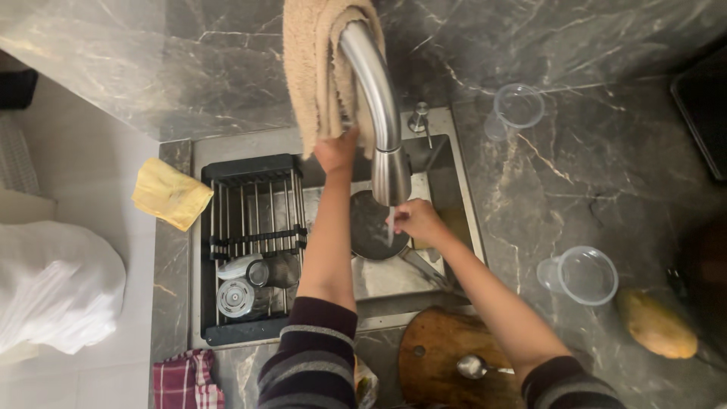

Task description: The person cuts a mango on a cutting board, scoops the flesh into a blender jar, and washes their hands at the sink. They then fill a cup with water from a dispenser, open the refrigerator, and pour water and condensed milk from a carton into the blender jar.

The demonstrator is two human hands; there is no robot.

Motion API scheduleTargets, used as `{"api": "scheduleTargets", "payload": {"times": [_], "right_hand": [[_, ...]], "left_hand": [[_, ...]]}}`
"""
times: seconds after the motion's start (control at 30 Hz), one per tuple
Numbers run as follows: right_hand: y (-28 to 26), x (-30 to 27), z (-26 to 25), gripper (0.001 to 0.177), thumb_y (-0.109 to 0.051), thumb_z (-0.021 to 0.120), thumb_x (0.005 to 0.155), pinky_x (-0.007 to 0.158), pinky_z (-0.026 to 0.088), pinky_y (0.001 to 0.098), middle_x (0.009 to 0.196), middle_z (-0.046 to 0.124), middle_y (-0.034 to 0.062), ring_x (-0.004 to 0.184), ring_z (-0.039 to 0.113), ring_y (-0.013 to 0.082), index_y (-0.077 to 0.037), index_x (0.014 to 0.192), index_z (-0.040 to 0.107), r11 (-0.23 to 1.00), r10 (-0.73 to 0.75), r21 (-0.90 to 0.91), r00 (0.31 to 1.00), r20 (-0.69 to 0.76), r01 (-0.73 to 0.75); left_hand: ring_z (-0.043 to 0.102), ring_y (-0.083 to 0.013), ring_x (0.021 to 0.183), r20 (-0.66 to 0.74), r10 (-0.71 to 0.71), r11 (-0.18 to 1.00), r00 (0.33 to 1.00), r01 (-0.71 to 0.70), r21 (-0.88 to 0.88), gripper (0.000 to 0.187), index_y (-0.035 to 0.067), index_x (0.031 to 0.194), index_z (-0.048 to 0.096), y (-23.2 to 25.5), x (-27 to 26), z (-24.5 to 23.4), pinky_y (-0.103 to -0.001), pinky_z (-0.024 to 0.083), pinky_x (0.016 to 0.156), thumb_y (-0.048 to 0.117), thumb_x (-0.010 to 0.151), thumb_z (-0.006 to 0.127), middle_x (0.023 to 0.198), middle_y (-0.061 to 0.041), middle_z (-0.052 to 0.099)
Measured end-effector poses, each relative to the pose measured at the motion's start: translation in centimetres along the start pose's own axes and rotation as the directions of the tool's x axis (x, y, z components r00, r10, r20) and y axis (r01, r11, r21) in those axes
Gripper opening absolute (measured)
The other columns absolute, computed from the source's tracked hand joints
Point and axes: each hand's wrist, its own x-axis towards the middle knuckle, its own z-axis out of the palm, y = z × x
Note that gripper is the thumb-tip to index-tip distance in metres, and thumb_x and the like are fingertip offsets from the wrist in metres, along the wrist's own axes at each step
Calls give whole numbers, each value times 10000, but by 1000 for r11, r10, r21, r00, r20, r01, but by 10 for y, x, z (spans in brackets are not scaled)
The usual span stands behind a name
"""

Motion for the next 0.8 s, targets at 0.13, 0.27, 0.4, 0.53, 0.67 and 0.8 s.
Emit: {"api": "scheduleTargets", "payload": {"times": [0.13,0.27,0.4,0.53,0.67,0.8], "right_hand": [[-42,-25,-15,178,-22,767,819,756,608,293,936,790,116,807,767,186,-43,995,786,995,-96,-51,982,-163,89],[-60,-59,-31,352,35,751,798,967,540,382,1221,713,180,1120,683,354,-49,1140,756,841,-493,-448,770,-406,303],[-35,-68,-9,219,31,691,930,1043,545,378,1234,688,135,1187,677,333,-92,1109,711,890,-448,-369,670,-592,268],[-7,-77,20,276,-23,618,760,991,478,480,1265,618,292,1194,581,447,-48,1015,723,616,-550,-726,827,-117,306],[-13,-99,27,196,-102,621,881,1076,467,477,1310,633,215,1300,570,401,-75,1051,716,747,-343,-644,925,-162,164],[-26,-119,40,210,-76,603,953,1100,507,401,1286,641,142,1315,593,341,-65,1142,693,813,-408,-548,865,-292,198]], "left_hand": [[777,-311,873,-22,0,938,1000,-8,-345,413,42,1107,723,10,-4,-15,-435,609,803,208,758,866,983,-155,792],[619,-390,1147,-113,261,957,959,-272,-98,543,9,1281,644,31,-7,-48,-477,510,979,120,782,827,1238,-254,654],[565,-368,1216,-222,208,968,953,-233,-93,505,-38,1369,499,29,-71,-105,-482,476,1033,45,943,756,1271,-220,559],[643,-323,1041,146,221,975,964,-215,-53,314,27,1218,604,27,-151,-140,-483,506,973,30,920,702,1052,-147,666],[640,-316,1064,345,215,974,913,-227,-6,315,76,1167,657,48,-190,-166,-481,431,967,100,860,725,1022,-94,725],[673,-228,1094,331,337,914,881,-391,110,205,134,1157,682,75,-212,-181,-548,323,1213,175,961,728,1051,-35,725]]}}
